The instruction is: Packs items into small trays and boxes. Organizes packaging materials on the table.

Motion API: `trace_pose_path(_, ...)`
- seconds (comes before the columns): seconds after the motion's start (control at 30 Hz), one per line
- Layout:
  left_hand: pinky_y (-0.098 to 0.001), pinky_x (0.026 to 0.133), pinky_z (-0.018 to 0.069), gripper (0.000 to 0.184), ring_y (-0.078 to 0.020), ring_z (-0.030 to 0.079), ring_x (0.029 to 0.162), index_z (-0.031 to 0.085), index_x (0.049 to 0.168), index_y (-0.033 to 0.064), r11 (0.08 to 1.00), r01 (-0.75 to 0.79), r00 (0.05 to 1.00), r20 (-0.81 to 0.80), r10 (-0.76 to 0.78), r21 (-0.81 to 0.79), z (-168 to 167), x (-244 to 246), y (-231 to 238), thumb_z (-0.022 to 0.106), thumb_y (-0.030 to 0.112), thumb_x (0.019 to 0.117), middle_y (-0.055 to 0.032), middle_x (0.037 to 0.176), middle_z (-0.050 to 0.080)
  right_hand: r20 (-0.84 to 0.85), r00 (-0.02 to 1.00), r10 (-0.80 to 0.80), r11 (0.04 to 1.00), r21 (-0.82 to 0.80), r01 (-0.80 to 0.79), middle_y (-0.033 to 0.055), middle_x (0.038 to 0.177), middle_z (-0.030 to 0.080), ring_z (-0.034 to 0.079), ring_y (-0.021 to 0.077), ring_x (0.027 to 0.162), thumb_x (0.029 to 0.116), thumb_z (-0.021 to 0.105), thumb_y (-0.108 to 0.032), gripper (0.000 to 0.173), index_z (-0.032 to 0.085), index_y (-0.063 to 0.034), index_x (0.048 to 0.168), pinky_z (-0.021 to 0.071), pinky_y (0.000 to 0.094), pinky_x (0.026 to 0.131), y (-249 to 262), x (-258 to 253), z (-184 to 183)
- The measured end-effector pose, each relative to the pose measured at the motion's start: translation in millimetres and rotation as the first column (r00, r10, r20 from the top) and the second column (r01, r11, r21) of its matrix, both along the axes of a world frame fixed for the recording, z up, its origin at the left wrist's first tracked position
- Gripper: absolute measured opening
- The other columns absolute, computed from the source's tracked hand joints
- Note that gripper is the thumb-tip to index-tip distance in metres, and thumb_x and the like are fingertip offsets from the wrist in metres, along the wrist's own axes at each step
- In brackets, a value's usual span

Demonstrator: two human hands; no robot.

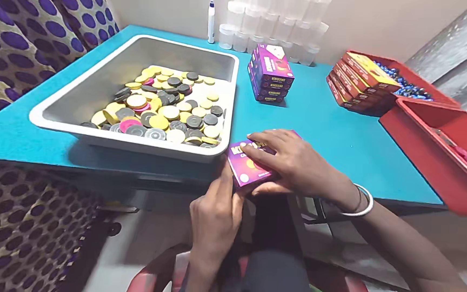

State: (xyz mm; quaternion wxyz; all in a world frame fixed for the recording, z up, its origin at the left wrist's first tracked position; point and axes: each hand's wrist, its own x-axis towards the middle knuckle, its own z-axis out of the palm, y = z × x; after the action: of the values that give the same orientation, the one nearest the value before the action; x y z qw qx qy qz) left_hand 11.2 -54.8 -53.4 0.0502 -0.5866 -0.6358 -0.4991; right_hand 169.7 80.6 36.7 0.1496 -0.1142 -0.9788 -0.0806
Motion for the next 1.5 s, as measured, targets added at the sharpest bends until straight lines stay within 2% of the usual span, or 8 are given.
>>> trace_pose_path(0.23,-0.0350,0.058,0.0558,0.038,-0.0216,0.072,0.075,0.069,0.132,0.0108,0.999,0.052,0.998,0.031,-0.052,-0.001,-1.1,-0.7,0.0,0.059,0.029,0.1004,-0.0141,0.100,0.074,0.002,0.996,-0.093,0.985,0.150,0.092,0.0197,0.140,0.063,0.064,0.0388,0.124,0.0999,0.046,-0.065,0.064,0.062,-0.0187,0.140,0.0526,0.0548,0.099,-16.2,4.9,-14.5)
trace_pose_path(0.43,-0.0360,0.061,0.0579,0.040,-0.0217,0.073,0.076,0.068,0.134,0.0085,0.997,0.064,0.998,0.008,-0.064,-0.033,-2.0,-6.9,-1.9,0.057,0.027,0.1007,-0.0127,0.100,0.074,0.035,0.913,-0.406,0.909,-0.086,0.408,0.0245,0.152,0.050,0.052,0.0440,0.138,0.0960,0.039,-0.076,0.084,0.053,-0.0137,0.151,0.0433,0.0658,0.107,-14.8,59.3,-7.7)
trace_pose_path(0.6,-0.0415,0.055,0.0525,0.062,-0.0266,0.069,0.071,0.065,0.138,0.0082,0.994,0.027,0.998,-0.057,-0.033,-0.108,4.3,-3.8,-4.8,0.044,0.056,0.1031,-0.0166,0.098,0.072,-0.054,0.852,-0.520,0.852,-0.094,0.515,0.0222,0.161,0.041,0.050,0.0369,0.143,0.1059,0.023,-0.065,0.077,0.048,-0.0101,0.154,0.0424,0.0583,0.113,-43.4,77.4,-32.1)
trace_pose_path(0.8,-0.0175,0.056,0.0466,0.022,-0.0076,0.061,0.066,0.078,0.112,0.0046,0.981,-0.182,0.983,0.043,0.179,0.072,8.6,27.1,6.9,0.066,0.017,0.0973,-0.0199,0.109,0.071,-0.535,0.665,-0.521,0.784,0.007,0.620,0.0170,0.124,0.072,0.067,0.0324,0.117,0.1019,0.055,-0.045,0.045,0.072,-0.0065,0.120,0.0519,0.0464,0.098,-76.4,74.8,-78.8)
trace_pose_path(0.97,-0.0378,0.056,0.0503,0.037,-0.0268,0.068,0.067,0.076,0.121,0.0094,0.976,-0.211,0.961,-0.197,0.196,-0.056,24.4,68.4,7.4,0.052,0.031,0.1033,-0.0265,0.129,0.067,-0.694,0.498,-0.521,0.733,-0.064,0.677,0.0089,0.101,0.066,0.061,0.0287,0.109,0.0842,0.075,-0.043,0.037,0.068,-0.0152,0.107,0.0442,0.0457,0.103,-80.0,81.9,-89.8)
trace_pose_path(1.1,-0.0536,0.067,0.0469,0.060,-0.0434,0.067,0.085,0.073,0.130,0.0159,0.966,-0.156,0.908,-0.416,0.058,-0.206,46.0,79.0,16.1,0.032,0.052,0.1058,-0.0220,0.120,0.073,-0.677,0.528,-0.513,0.700,0.026,0.713,0.0164,0.129,0.061,0.054,0.0325,0.127,0.0911,0.046,-0.080,0.080,0.059,-0.0106,0.129,0.0316,0.0504,0.116,-90.0,77.2,-110.0)
trace_pose_path(1.23,-0.0636,0.084,0.0482,0.074,-0.0491,0.064,0.111,0.067,0.136,0.0130,0.928,0.071,0.831,-0.493,-0.257,-0.365,63.3,86.6,53.8,0.034,0.068,0.0989,-0.0228,0.124,0.070,-0.655,0.554,-0.514,0.718,0.025,0.696,0.0377,0.146,0.048,0.044,0.0442,0.142,0.0962,0.044,-0.073,0.092,0.045,0.0063,0.143,0.0261,0.0543,0.121,-97.1,76.4,-123.9)
trace_pose_path(1.5,-0.0634,0.099,0.0443,0.095,-0.0456,0.049,0.135,0.044,0.154,0.0097,0.655,0.100,0.593,-0.484,-0.644,-0.749,113.8,119.7,150.6,0.040,0.081,0.0909,-0.0275,0.150,0.047,-0.708,0.548,-0.446,0.764,0.018,0.645,0.0364,0.155,0.038,0.035,0.0402,0.149,0.1021,0.036,-0.067,0.084,0.039,0.0031,0.148,0.0239,0.0457,0.124,-90.0,75.0,-141.8)
